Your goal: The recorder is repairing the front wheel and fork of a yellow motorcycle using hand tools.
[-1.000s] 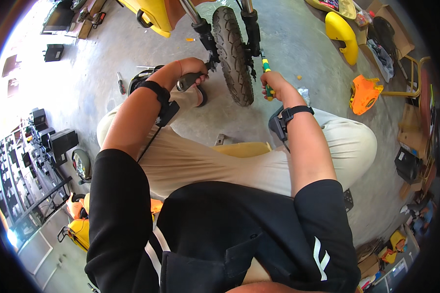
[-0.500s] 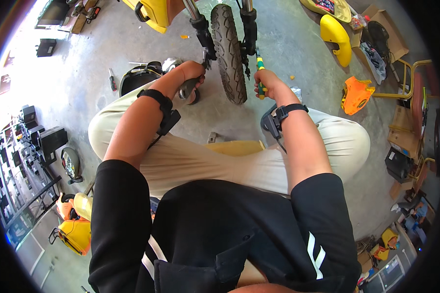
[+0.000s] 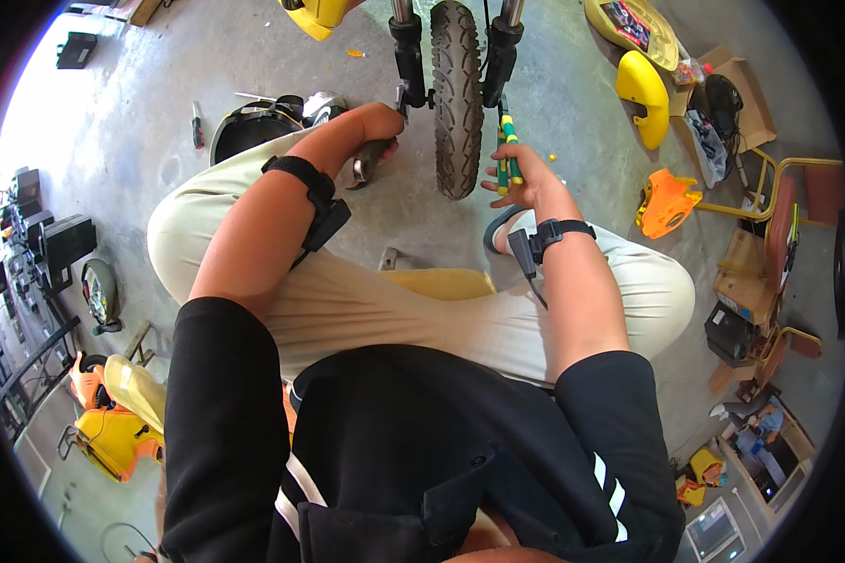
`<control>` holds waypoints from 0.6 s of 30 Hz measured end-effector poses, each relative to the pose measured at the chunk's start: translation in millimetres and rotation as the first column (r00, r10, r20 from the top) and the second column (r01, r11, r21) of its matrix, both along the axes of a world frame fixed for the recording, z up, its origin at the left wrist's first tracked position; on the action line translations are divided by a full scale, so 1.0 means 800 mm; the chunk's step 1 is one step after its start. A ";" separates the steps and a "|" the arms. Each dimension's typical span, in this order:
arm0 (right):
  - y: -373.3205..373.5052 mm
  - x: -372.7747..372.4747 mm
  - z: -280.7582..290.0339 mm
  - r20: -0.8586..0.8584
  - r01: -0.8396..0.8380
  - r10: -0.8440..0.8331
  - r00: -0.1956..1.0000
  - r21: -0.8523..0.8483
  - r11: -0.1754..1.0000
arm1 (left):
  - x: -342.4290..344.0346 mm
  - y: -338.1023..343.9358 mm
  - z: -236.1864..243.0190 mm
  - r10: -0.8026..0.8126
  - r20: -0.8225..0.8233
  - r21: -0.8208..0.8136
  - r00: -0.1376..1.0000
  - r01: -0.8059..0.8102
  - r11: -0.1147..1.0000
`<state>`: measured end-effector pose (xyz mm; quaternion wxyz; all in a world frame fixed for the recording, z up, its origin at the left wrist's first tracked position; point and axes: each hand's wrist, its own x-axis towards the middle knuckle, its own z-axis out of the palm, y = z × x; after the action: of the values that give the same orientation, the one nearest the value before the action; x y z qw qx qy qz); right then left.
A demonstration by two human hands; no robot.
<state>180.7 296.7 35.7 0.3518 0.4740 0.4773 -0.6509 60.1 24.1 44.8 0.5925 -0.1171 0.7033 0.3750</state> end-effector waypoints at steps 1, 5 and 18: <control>-0.002 0.000 0.001 0.022 0.060 -0.059 0.998 -0.038 0.997 | 0.001 0.001 -0.001 0.005 -0.029 0.005 1.000 -0.005 1.000; -0.009 -0.006 0.009 0.020 0.051 -0.051 0.998 0.013 0.999 | 0.005 0.000 -0.006 0.112 0.028 -0.014 0.993 -0.112 0.994; -0.005 -0.008 0.017 -0.014 0.027 -0.026 1.000 0.082 0.996 | 0.013 0.005 -0.014 0.184 -0.024 0.010 0.983 -0.184 0.983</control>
<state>174.6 292.6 49.5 0.3203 0.4903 0.4993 -0.6384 70.6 28.2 33.8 0.5470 -0.1747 0.6953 0.4322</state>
